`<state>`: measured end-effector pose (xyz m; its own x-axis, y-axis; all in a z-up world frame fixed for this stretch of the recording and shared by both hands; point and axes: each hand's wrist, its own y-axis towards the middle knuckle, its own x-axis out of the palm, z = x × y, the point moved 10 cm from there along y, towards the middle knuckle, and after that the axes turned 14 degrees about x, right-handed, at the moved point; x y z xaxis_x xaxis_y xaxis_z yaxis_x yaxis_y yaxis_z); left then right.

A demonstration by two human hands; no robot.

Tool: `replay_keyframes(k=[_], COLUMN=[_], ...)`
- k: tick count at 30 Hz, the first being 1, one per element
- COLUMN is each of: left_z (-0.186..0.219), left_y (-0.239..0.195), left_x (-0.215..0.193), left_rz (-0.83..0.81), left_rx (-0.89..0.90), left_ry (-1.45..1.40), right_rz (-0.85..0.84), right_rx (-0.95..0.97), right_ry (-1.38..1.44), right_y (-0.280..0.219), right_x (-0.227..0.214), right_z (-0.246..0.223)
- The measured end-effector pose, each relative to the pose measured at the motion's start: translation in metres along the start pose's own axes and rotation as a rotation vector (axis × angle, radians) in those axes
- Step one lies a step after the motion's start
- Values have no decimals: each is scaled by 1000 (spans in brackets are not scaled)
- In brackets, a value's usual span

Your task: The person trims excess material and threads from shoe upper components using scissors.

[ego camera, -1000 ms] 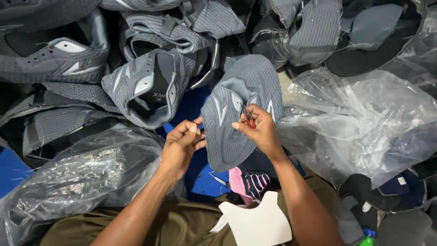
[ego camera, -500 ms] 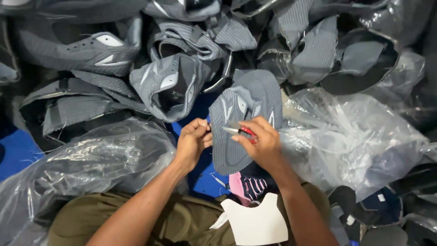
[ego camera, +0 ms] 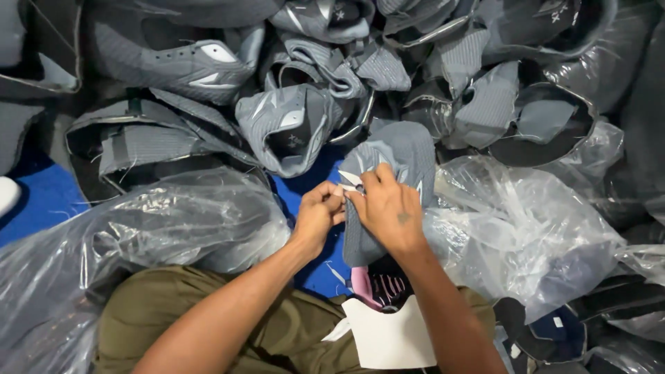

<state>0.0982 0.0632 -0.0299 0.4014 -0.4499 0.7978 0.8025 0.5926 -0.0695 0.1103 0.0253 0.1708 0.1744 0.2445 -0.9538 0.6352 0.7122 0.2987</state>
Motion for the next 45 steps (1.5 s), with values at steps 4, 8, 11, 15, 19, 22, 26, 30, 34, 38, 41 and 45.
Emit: replay_keyframes(k=[4,8,11,15,19,22,26,30,34,38,41,45], left_z=[3,7,13,7,4,-10,-8,8,0,-9,-13,-15], left_y=[0,1,-4,-9,-7,-6,-2,0,2,-2,-5,-7], left_x=[0,0,-2,-24,-20,-11,-10,2,1,1,4,3], left_rz=[4,15,131,295,178,-45,-63,-11,-49,-78,-61,-35], left_rx=[26,39,-38,-114,-175,-249,-232,-207,-229,-297,-360,-380], left_ry=[28,18,-8,48,238,361,350,105,114,95,93,124], right_rz=[-25,34,74,50,-68,-153,-125,-147,-99,-6,23,28], right_rx=[-8,20,99,236,446,559,435,397,351,322,301,261], right_ry=[-43,82,208,395,567,771,949,849,720,663,639,590], right_y=[3,3,-3,-22,-49,-72,-79,-71,-63,-62,-59,-59], right_x=[2,-13,-25,-18,24,68,95,78,65,55,52,52], right_z=[-1,10,40,104,163,197,198,163,135,128,130,133])
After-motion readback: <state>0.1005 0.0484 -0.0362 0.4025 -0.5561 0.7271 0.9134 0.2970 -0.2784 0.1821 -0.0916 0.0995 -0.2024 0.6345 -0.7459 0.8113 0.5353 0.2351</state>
